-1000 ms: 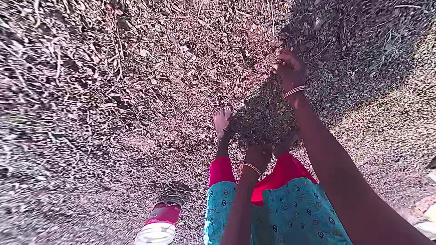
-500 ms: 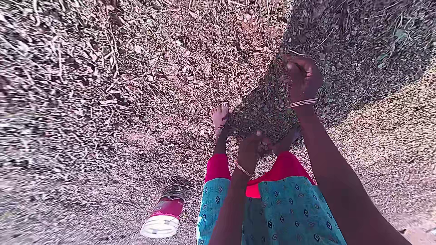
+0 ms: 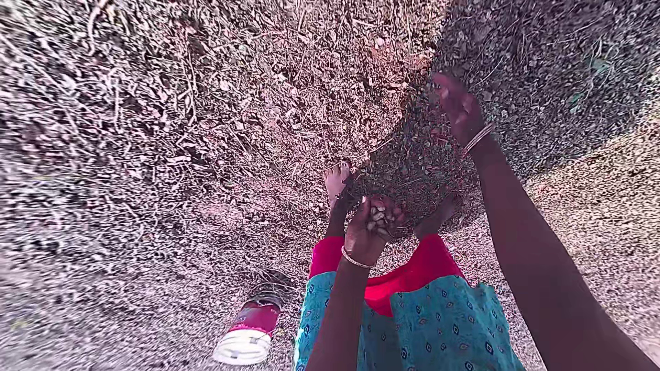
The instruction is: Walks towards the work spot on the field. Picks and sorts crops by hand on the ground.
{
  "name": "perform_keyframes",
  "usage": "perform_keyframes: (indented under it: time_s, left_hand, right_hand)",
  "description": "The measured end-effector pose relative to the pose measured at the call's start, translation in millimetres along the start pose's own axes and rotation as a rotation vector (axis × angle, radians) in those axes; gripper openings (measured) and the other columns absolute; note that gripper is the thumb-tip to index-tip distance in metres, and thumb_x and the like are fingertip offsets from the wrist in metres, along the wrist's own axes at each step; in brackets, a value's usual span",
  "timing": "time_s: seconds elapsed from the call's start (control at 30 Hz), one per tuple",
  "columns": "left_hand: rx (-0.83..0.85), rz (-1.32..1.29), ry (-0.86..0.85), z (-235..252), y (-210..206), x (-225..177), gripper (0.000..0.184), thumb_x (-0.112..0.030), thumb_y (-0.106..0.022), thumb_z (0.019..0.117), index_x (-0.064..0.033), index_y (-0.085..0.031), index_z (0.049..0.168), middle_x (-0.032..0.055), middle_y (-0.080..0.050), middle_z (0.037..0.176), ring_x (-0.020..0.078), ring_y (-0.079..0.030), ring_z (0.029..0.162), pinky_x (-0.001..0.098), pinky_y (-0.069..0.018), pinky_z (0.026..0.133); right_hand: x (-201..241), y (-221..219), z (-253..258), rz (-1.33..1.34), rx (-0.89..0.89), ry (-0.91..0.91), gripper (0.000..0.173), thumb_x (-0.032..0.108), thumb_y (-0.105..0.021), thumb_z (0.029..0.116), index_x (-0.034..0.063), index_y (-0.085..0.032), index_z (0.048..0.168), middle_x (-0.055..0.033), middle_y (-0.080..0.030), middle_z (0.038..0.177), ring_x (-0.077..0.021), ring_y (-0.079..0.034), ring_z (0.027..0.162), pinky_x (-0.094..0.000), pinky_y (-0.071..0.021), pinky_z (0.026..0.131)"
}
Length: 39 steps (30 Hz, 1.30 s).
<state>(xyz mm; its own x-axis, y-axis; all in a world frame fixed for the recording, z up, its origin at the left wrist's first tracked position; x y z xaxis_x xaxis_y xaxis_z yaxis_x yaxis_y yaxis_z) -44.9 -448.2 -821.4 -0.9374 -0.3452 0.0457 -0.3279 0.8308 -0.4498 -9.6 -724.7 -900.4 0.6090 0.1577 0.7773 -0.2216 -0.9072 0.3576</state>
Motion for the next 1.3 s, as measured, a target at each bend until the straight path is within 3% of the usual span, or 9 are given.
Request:
perform_keyframes:
  time_s: [0.1, 0.27, 0.33, 0.57, 0.7, 0.8, 0.97, 1.13, 1.3]
  left_hand:
    - [0.036, 0.013, 0.032, -1.3, -0.2, 3.2, 0.056, -0.035, -0.035, 0.1088, -0.0189, -0.067, 0.066, -0.002, -0.068, 0.069, 0.0113, -0.07, 0.069, 0.0296, -0.0608, 0.071]
    - [0.169, -0.137, 0.039, -1.2, -7.2, -3.3, 0.053, -0.043, -0.048, 0.1043, -0.0191, -0.063, 0.059, -0.0063, -0.058, 0.058, 0.0075, -0.058, 0.052, 0.0234, -0.0485, 0.05]
    - [0.176, -0.171, 0.013, -1.4, -8.8, -11.3, 0.055, -0.042, -0.044, 0.1058, -0.0194, -0.063, 0.059, -0.0065, -0.059, 0.057, 0.0076, -0.058, 0.051, 0.0238, -0.0482, 0.05]
    - [0.124, -0.32, -0.039, 1.4, -6.9, -20.7, 0.058, -0.036, -0.037, 0.1075, -0.0198, -0.063, 0.058, -0.0056, -0.06, 0.057, 0.0085, -0.06, 0.051, 0.0241, -0.0496, 0.049]
    - [0.129, -0.308, -0.013, 0.5, -10.1, -18.7, 0.059, -0.037, -0.036, 0.1075, -0.0201, -0.063, 0.058, -0.0063, -0.06, 0.057, 0.0077, -0.06, 0.051, 0.0237, -0.0496, 0.05]
    - [0.134, -0.297, -0.015, 0.9, -9.4, -20.7, 0.058, -0.039, -0.038, 0.1067, -0.0207, -0.063, 0.057, -0.0066, -0.06, 0.057, 0.0074, -0.06, 0.051, 0.0239, -0.049, 0.049]
    - [0.138, -0.248, 0.0, 0.6, -12.7, -21.9, 0.057, -0.041, -0.04, 0.1057, -0.021, -0.062, 0.057, -0.0072, -0.059, 0.057, 0.0067, -0.058, 0.052, 0.023, -0.0476, 0.049]
    - [0.113, -0.254, 0.008, 1.8, -18.6, -26.1, 0.061, -0.039, -0.033, 0.1072, -0.0206, -0.062, 0.056, -0.0068, -0.058, 0.055, 0.0068, -0.059, 0.05, 0.0233, -0.0488, 0.048]
    - [0.098, -0.259, 0.042, 4.2, -26.7, -22.0, 0.062, -0.036, -0.031, 0.1082, -0.0199, -0.059, 0.055, -0.0065, -0.056, 0.053, 0.0074, -0.059, 0.049, 0.0235, -0.0491, 0.048]
  right_hand:
    - [-37.8, 9.5, 93.4, -0.272, 0.03, -0.176, 0.068, 0.043, -0.038, 0.1081, -0.0023, -0.033, 0.158, -0.0311, -0.022, 0.166, -0.041, -0.023, 0.155, -0.0516, -0.0224, 0.126]
    - [-34.5, -8.2, 165.5, -0.56, -0.067, -0.45, 0.095, 0.075, -0.04, 0.0975, 0.0086, -0.023, 0.164, -0.0331, -0.017, 0.166, -0.0478, -0.018, 0.155, -0.0636, -0.0166, 0.124]
    - [-7.2, -42.2, 163.0, -0.469, -0.055, -0.292, 0.093, 0.063, -0.056, 0.0966, 0.0085, -0.023, 0.165, -0.0277, -0.016, 0.169, -0.043, -0.013, 0.157, -0.0594, -0.0105, 0.127]
    - [76.7, -175.8, 56.4, -0.358, 0.475, 0.34, 0.048, 0.03, -0.072, 0.0945, 0.007, -0.067, 0.137, -0.0184, -0.04, 0.162, -0.0385, -0.035, 0.151, -0.0555, -0.03, 0.122]
    - [44.1, -91.0, 73.6, -0.37, 0.057, 0.098, 0.031, 0.007, -0.054, 0.1017, -0.0027, -0.068, 0.128, -0.0219, -0.062, 0.139, -0.0325, -0.059, 0.132, -0.0444, -0.0443, 0.114]
    - [11.3, -21.9, 116.5, -0.579, -0.146, -0.256, 0.043, 0.005, -0.04, 0.1039, 0.0054, -0.061, 0.141, -0.0203, -0.062, 0.14, -0.0336, -0.058, 0.133, -0.0487, -0.0416, 0.114]
    - [-12.1, -5.6, 166.9, -0.716, -0.104, -0.417, 0.052, 0.001, -0.055, 0.0958, 0.0032, -0.052, 0.148, -0.0245, -0.05, 0.151, -0.0371, -0.047, 0.143, -0.0488, -0.038, 0.118]
    - [8.7, -15.8, 152.1, -0.716, -0.091, -0.403, 0.034, 0.009, -0.059, 0.0966, 0.0041, -0.064, 0.13, -0.0248, -0.061, 0.136, -0.041, -0.06, 0.126, -0.059, -0.048, 0.103]
    - [-11.9, -12.5, 164.4, -0.694, -0.076, -0.459, 0.043, 0.017, -0.065, 0.0965, 0.0093, -0.062, 0.139, -0.0238, -0.059, 0.141, -0.0408, -0.057, 0.131, -0.0598, -0.0458, 0.106]
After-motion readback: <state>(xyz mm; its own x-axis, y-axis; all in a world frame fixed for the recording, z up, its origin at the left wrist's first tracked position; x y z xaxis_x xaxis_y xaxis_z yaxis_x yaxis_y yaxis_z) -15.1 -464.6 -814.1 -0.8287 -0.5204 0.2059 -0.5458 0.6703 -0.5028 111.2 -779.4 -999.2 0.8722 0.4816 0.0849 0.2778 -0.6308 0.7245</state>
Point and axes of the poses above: each hand's wrist, its own z-axis towards the middle knuckle, its own y-axis out of the back of the hand, x = y × z, the point moved 10 cm from there along z, towards the middle knuckle
